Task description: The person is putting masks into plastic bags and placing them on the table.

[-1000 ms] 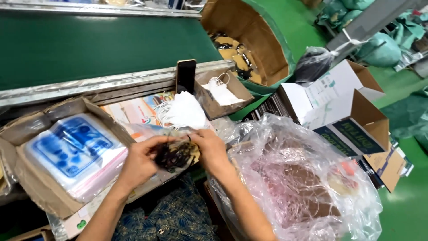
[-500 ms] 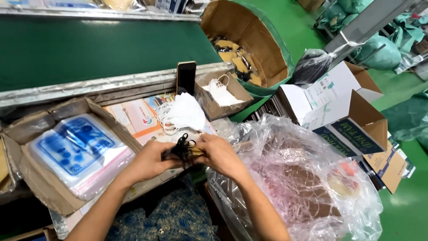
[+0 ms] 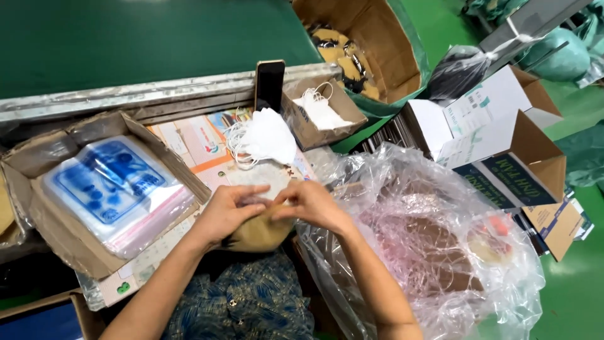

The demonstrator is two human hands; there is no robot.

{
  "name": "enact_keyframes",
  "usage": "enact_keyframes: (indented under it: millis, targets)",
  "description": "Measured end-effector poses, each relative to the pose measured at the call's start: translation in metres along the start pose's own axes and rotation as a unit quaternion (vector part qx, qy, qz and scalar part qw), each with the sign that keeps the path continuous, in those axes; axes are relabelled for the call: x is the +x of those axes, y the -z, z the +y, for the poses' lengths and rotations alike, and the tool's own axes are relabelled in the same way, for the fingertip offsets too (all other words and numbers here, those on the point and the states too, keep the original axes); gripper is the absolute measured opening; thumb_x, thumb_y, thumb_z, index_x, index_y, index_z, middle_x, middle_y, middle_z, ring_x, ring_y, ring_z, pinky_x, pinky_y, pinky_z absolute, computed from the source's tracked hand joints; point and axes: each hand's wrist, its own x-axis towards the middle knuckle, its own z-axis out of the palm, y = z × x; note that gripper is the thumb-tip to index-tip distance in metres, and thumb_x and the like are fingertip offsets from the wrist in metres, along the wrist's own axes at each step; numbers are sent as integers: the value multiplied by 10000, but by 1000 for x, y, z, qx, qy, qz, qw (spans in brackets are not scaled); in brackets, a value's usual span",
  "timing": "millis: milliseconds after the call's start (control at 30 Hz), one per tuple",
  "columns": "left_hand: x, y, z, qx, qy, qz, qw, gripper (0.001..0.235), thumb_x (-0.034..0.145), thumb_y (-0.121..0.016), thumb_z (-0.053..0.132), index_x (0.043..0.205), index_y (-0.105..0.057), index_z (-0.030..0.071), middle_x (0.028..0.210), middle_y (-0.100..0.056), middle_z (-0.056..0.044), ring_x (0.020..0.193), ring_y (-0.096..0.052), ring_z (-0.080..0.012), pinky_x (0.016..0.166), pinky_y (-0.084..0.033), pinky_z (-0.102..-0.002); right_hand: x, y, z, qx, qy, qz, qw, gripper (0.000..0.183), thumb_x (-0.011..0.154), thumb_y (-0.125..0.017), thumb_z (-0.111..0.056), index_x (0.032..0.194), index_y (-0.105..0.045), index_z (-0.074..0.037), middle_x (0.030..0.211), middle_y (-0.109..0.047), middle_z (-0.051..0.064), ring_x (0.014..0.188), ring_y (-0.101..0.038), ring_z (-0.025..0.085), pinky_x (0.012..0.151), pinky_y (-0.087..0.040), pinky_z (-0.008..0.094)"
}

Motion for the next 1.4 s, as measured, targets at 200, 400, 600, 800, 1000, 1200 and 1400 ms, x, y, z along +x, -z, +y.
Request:
enact_keyframes:
  millis: [200, 400, 600, 800, 1000, 1200, 1400]
  targets:
    - [-2, -8, 10, -228, -12, 33, 973, 665, 885, -663, -65, 1517, -500, 66, 1219, -726, -129, 1024, -718, -178, 868, -603, -291, -10, 7, -29, -240, 182, 472, 829, 202, 828, -828, -215, 1026, -791, -212, 962, -676, 4, 943, -576, 231, 812, -420, 397]
    - [2, -27, 1, -169, -61, 1, 984, 708, 875, -658, -93, 1531, -433, 50, 1446, -595, -3, 1028, -662, -114, 890, -567, -258, 12, -16, -21, -282, 179, 488, 806, 256, 809, -819, -124, 1063, -782, -137, 932, -689, -51, 892, -597, 199, 804, -408, 380]
    - [0, -30, -30, -123, -48, -43, 990, 703, 887, -643, -84, 1546, -436, 42, 1311, -668, -119, 1062, -705, -123, 912, -552, -246, -28, 5, 14, -153, 113, 590, 785, 186, 764, -787, -104, 928, -700, -91, 911, -704, 64, 906, -652, 220, 826, -518, 351]
    - [-6, -14, 2, -195, -7, 12, 981, 724, 866, -678, -34, 1533, -399, 19, 1169, -759, -189, 1051, -720, -181, 908, -593, -305, -173, 42, 230, 500, 93, 558, 656, 69, 997, -747, -48, 1047, -705, -72, 948, -709, 56, 867, -657, 144, 833, -556, 305]
    - [2, -8, 12, -197, -36, 6, 980, 695, 870, -683, -33, 1514, -424, -22, 1190, -741, -184, 1080, -707, -175, 905, -591, -311, -254, -14, 425, -414, -463, 189, 761, 238, 990, -622, -267, 1179, -713, -155, 1052, -734, 169, 944, -712, 329, 775, -539, 531]
    - [9, -18, 14, -204, -13, -9, 979, 655, 877, -685, -27, 1498, -478, -3, 1164, -757, -171, 1004, -716, -170, 872, -601, -294, -125, 27, 91, 82, -156, 374, 911, 558, 861, -763, -304, 1377, -626, -141, 1261, -717, 114, 1109, -721, 248, 954, -606, 398]
    - [2, -20, 18, -236, 1, -44, 971, 616, 888, -668, -35, 1482, -507, 1, 1168, -755, -168, 990, -719, -171, 865, -600, -297, -39, -16, 86, 407, 13, 86, 909, 469, 1017, -644, -190, 1437, -590, 12, 1368, -680, 121, 1216, -643, 183, 1068, -505, 338]
